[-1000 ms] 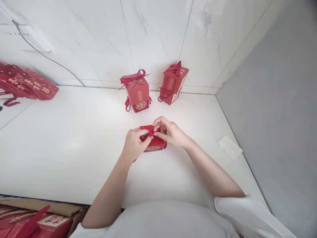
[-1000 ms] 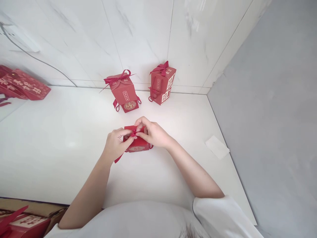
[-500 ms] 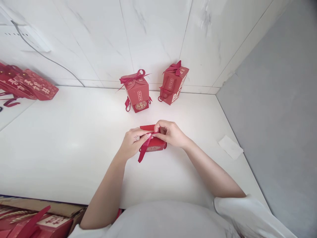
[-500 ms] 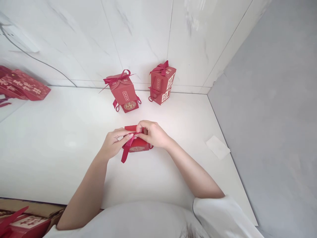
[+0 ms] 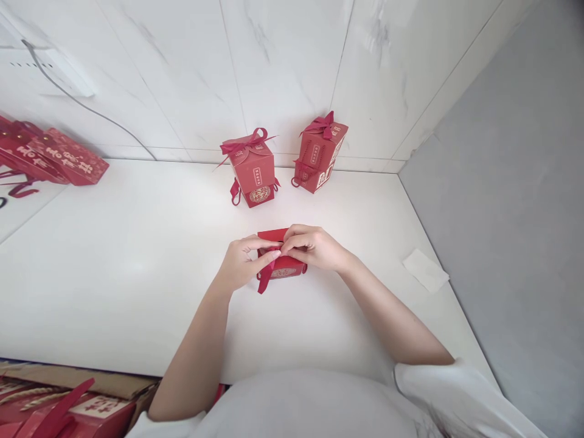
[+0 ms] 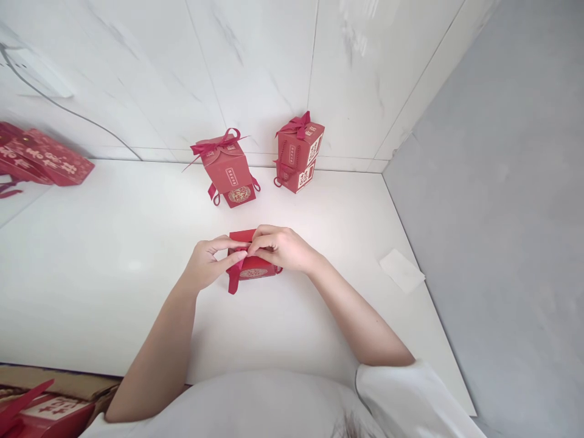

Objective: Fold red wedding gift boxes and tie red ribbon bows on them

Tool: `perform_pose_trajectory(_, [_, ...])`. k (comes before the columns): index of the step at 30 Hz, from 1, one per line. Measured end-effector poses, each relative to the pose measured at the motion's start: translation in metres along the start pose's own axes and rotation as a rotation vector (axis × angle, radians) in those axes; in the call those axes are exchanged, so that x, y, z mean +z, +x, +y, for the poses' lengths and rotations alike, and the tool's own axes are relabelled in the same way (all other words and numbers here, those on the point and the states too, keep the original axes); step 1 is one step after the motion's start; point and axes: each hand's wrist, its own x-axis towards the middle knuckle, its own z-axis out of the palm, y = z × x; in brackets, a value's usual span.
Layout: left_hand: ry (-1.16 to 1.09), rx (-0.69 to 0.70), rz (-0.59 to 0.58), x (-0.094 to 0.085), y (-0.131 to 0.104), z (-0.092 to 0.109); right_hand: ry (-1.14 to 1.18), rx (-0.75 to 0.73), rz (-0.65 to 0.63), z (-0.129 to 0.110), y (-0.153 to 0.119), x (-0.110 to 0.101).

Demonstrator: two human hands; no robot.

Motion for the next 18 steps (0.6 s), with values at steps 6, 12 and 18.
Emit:
perform_pose_trajectory(6, [0.029, 0.038, 0.031, 0.002, 0.0, -0.004, 0.044, 0.095, -0.025, -0.008, 0.002, -0.006])
perform_pose_trajectory(12, [0.291, 0.331, 0.224, 0.013, -0.003, 0.003, 0.136, 0.223, -0.038, -0.015, 0.002, -0.011])
perform_pose_trajectory(18, [0.426, 0.481, 0.302, 0.023, -0.003, -0.004, 0.115, 0.287, -0.014, -0.017, 0.005, -0.008])
